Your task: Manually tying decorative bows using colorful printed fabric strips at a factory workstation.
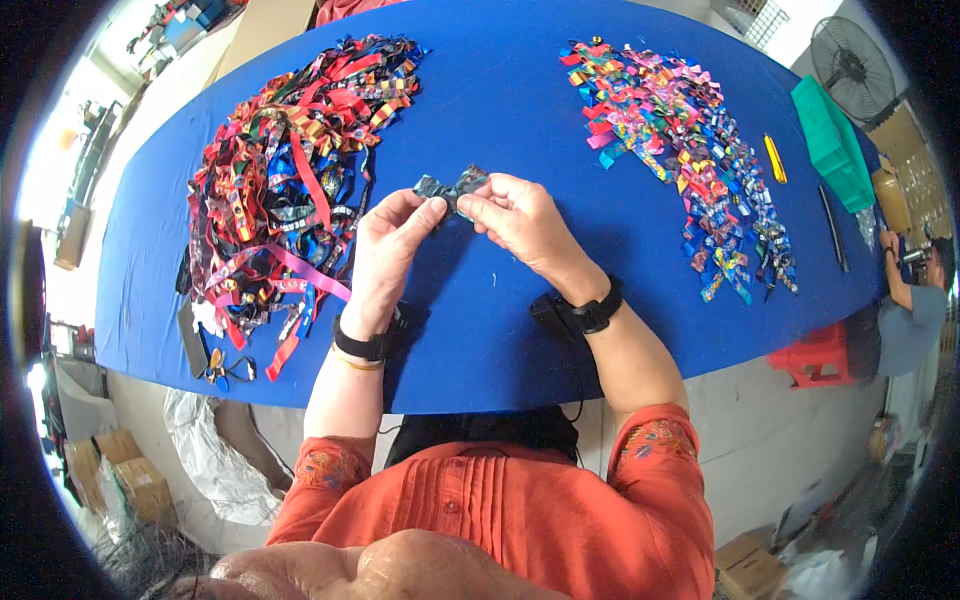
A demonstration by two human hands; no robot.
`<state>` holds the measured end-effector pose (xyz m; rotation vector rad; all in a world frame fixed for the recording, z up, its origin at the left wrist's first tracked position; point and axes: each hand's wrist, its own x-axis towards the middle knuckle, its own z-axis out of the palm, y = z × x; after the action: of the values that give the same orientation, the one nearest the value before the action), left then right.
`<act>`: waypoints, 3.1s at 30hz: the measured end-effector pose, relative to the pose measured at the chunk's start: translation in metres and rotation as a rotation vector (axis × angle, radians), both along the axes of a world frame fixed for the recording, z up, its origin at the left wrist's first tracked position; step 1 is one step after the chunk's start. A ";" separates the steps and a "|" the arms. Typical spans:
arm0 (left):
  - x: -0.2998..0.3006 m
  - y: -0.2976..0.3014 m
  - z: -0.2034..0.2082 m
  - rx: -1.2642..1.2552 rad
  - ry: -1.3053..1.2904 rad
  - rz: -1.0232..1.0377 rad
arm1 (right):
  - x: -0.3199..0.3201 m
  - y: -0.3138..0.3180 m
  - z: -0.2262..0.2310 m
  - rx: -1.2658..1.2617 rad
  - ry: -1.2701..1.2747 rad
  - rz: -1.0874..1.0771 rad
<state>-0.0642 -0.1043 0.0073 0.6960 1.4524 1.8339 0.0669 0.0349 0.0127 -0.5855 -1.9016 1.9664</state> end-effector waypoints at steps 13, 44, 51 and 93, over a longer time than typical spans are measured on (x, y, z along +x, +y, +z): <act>-0.020 0.000 -0.010 0.076 -0.125 0.139 | 0.004 0.021 -0.011 -0.053 -0.029 0.125; -0.002 0.002 -0.005 0.039 -0.095 -0.039 | -0.001 0.004 -0.006 -0.088 0.095 0.156; -0.005 0.004 -0.010 0.091 -0.078 0.007 | 0.000 0.006 -0.008 -0.073 0.035 0.157; -0.004 0.005 -0.012 0.106 -0.067 -0.021 | -0.002 0.010 -0.014 -0.073 0.086 0.058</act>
<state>-0.0682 -0.0997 -0.0045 0.6925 1.3084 1.9104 0.0647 0.0446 -0.0012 -0.4618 -1.8215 2.0705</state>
